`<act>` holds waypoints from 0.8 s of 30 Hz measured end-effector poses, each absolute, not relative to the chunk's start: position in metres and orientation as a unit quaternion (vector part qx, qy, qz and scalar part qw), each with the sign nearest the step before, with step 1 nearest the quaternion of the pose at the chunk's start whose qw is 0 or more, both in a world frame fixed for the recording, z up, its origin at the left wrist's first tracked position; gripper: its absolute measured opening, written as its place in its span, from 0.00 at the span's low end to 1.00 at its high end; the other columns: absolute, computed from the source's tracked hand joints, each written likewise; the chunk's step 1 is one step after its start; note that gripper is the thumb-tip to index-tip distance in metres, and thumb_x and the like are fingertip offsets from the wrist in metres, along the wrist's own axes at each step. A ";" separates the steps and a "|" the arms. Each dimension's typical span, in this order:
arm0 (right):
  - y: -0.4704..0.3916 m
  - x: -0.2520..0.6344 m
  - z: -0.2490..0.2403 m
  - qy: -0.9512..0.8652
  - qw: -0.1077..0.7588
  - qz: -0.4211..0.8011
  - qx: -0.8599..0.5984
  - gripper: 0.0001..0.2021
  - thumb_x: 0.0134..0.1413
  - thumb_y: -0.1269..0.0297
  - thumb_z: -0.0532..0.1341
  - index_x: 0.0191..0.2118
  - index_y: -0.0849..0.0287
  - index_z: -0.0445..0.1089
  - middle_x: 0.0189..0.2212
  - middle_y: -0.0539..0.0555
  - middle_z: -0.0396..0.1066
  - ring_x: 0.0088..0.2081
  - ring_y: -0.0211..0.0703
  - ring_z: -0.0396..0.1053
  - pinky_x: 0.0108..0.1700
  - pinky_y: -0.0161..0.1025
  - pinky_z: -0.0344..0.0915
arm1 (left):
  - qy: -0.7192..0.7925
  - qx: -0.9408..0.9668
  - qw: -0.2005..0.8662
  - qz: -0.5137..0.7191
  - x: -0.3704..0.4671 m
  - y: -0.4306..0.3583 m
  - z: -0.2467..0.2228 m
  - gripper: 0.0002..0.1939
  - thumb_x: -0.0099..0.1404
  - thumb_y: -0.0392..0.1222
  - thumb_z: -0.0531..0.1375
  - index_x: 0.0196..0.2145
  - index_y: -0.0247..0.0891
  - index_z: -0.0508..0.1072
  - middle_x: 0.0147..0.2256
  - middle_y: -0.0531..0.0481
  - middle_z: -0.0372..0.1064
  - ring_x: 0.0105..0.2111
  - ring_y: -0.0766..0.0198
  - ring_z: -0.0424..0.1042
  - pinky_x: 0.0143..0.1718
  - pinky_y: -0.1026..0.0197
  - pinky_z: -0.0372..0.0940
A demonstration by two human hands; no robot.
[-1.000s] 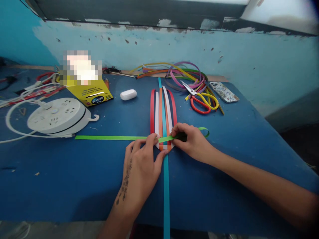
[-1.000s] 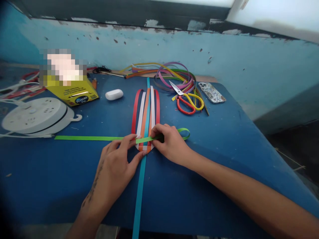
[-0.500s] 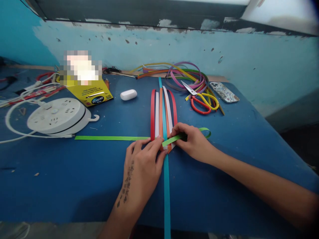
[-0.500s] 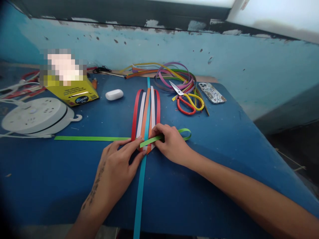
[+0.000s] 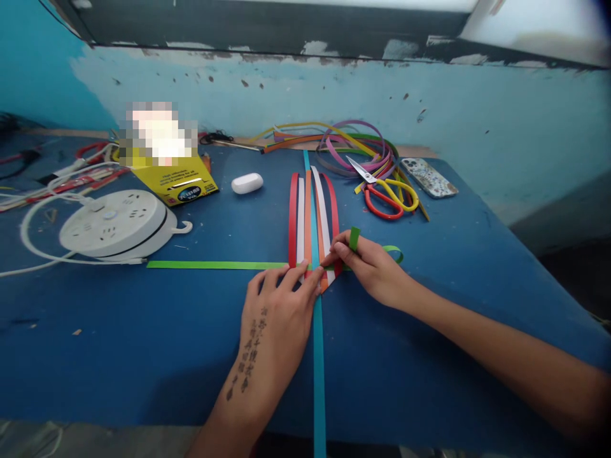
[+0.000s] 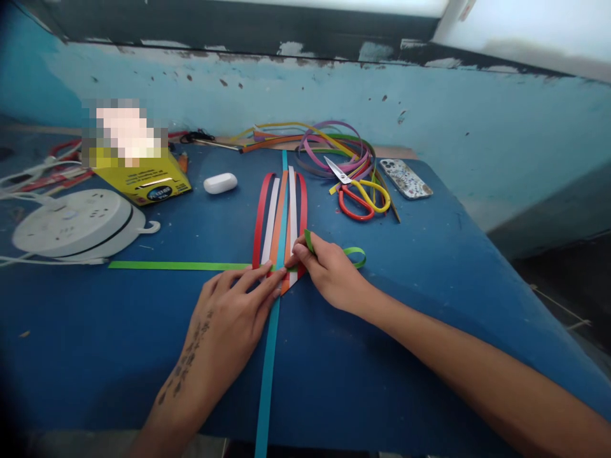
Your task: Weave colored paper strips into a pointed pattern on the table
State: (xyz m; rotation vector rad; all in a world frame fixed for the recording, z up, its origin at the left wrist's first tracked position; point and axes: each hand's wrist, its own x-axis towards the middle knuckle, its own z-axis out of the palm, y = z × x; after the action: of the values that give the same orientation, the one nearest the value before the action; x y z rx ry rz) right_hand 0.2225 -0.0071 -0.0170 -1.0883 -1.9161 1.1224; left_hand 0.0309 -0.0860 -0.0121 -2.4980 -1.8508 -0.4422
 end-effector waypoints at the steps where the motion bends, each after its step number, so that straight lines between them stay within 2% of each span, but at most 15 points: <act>1: -0.008 0.223 -0.017 -0.729 0.330 0.433 -0.415 0.13 0.74 0.56 0.52 0.40 0.56 0.67 0.38 0.54 0.78 0.42 0.44 0.76 0.48 0.43 0.68 | -0.589 -0.796 0.003 -0.138 0.032 -0.086 -0.012 0.18 0.75 0.41 0.57 0.60 0.52 0.74 0.58 0.51 0.74 0.54 0.46 0.70 0.53 0.41 0.65; 6: -0.015 0.224 -0.017 -0.703 0.370 0.439 -0.420 0.14 0.73 0.52 0.52 0.43 0.56 0.68 0.40 0.55 0.78 0.42 0.45 0.76 0.50 0.45 0.69 | -0.589 -0.796 0.008 -0.140 0.034 -0.085 -0.011 0.17 0.76 0.41 0.55 0.58 0.52 0.75 0.57 0.51 0.74 0.53 0.46 0.70 0.52 0.41 0.64; 11: -0.004 0.234 -0.005 -0.619 0.521 0.367 -0.459 0.12 0.70 0.52 0.55 0.43 0.55 0.68 0.34 0.54 0.78 0.35 0.44 0.76 0.43 0.45 0.71 | -0.590 -0.794 0.015 -0.143 0.034 -0.085 -0.011 0.17 0.76 0.41 0.56 0.58 0.50 0.75 0.57 0.50 0.74 0.54 0.47 0.70 0.52 0.42 0.64; 15: 0.011 0.268 0.002 -0.514 0.631 0.295 -0.501 0.07 0.64 0.59 0.58 0.44 0.54 0.67 0.35 0.54 0.78 0.34 0.45 0.77 0.41 0.45 0.71 | -0.592 -0.793 0.012 -0.146 0.035 -0.086 -0.008 0.16 0.76 0.42 0.54 0.57 0.49 0.75 0.57 0.49 0.74 0.54 0.47 0.70 0.52 0.42 0.64; 18: 0.002 0.316 -0.005 -0.437 0.666 0.252 -0.549 0.17 0.54 0.64 0.64 0.50 0.53 0.65 0.45 0.60 0.77 0.42 0.52 0.78 0.45 0.52 0.72 | -0.593 -0.792 0.005 -0.144 0.036 -0.087 -0.006 0.17 0.76 0.42 0.54 0.57 0.48 0.75 0.57 0.49 0.74 0.54 0.47 0.70 0.52 0.42 0.65; 20: -0.021 0.351 -0.014 -0.400 0.680 0.131 -0.600 0.27 0.52 0.61 0.67 0.57 0.49 0.62 0.56 0.63 0.72 0.52 0.61 0.74 0.53 0.59 0.70 | -0.593 -0.792 0.007 -0.144 0.036 -0.087 -0.006 0.17 0.76 0.41 0.54 0.58 0.46 0.75 0.57 0.48 0.74 0.55 0.47 0.70 0.52 0.42 0.65; 22: -0.052 0.379 -0.022 -0.400 0.638 -0.024 -0.658 0.33 0.58 0.54 0.65 0.67 0.39 0.53 0.66 0.59 0.61 0.63 0.66 0.64 0.59 0.63 0.66 | -0.591 -0.794 0.014 -0.145 0.035 -0.088 -0.006 0.17 0.76 0.41 0.54 0.58 0.45 0.75 0.56 0.47 0.75 0.55 0.46 0.70 0.52 0.42 0.65; 24: -0.084 0.394 -0.026 -0.368 0.598 -0.157 -0.695 0.39 0.57 0.52 0.67 0.70 0.33 0.49 0.67 0.57 0.59 0.64 0.72 0.62 0.59 0.66 0.65 | -0.586 -0.796 0.020 -0.151 0.034 -0.088 -0.007 0.17 0.76 0.40 0.55 0.58 0.46 0.75 0.56 0.47 0.75 0.55 0.46 0.70 0.52 0.42 0.65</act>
State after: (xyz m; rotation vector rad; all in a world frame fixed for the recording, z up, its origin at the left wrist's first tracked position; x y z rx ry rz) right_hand 0.3941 -0.0840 -0.0265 -1.6124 -0.8534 -0.3647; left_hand 0.0335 -0.0877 -0.0072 -2.4680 -1.8188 -0.4680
